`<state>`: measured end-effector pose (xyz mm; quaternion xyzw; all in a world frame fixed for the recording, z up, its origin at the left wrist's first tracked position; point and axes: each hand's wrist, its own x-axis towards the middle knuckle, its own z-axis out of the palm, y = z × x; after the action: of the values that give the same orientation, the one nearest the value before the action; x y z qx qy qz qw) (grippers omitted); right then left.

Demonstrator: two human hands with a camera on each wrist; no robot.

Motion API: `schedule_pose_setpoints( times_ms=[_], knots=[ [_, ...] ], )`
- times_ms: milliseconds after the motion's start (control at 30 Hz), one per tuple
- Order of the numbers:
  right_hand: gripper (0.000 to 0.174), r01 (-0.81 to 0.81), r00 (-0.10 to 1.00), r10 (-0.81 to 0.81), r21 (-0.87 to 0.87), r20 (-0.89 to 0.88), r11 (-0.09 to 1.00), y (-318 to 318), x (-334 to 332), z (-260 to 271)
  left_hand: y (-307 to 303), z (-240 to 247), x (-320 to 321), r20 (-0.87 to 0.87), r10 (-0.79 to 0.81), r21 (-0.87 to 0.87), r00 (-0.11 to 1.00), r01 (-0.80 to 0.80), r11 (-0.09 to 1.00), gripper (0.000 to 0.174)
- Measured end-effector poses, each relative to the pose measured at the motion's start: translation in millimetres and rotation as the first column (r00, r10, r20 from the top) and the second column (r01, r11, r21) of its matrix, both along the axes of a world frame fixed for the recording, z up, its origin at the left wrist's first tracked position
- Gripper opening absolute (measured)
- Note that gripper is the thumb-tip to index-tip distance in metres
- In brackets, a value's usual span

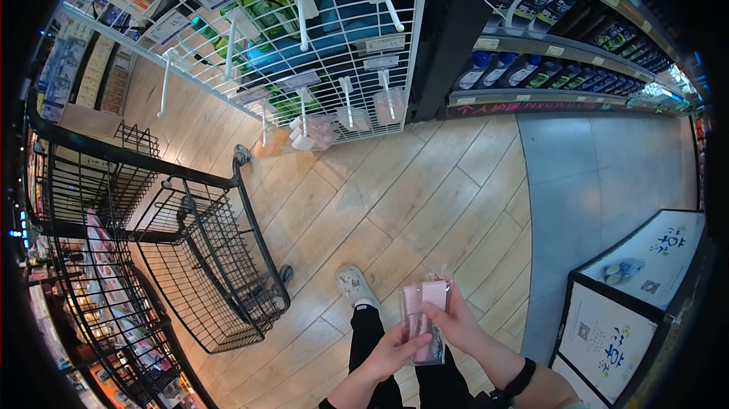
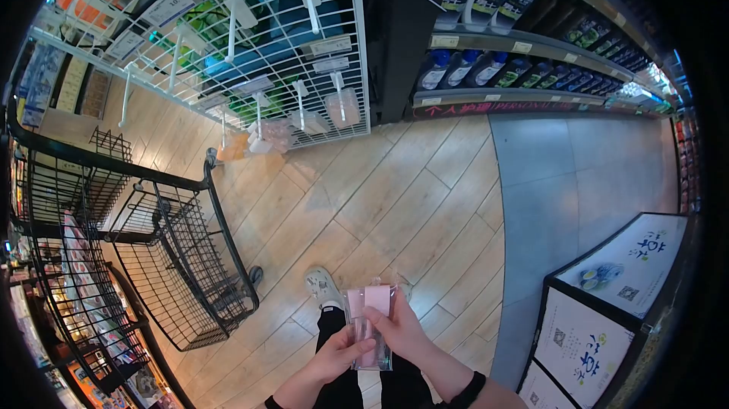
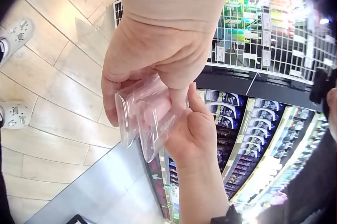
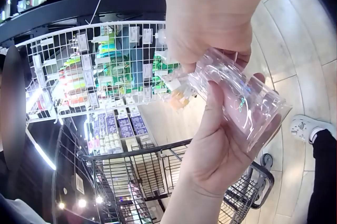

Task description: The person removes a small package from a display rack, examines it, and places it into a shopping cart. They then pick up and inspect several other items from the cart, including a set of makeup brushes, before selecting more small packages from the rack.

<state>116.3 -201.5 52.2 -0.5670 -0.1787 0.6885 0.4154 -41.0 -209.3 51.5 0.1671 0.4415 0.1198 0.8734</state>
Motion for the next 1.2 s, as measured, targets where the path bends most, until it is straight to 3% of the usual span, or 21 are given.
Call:
schedule_pose_setpoints(
  times_ms=[1200],
  knots=[
    [0.043, -0.081, 0.995, 0.087, -0.118, 0.049, 0.99, 10, -23, -8, 0, -8, -24, -0.059, -0.017, -0.04, 0.998, 0.015, 0.999, 0.034]
  ],
)
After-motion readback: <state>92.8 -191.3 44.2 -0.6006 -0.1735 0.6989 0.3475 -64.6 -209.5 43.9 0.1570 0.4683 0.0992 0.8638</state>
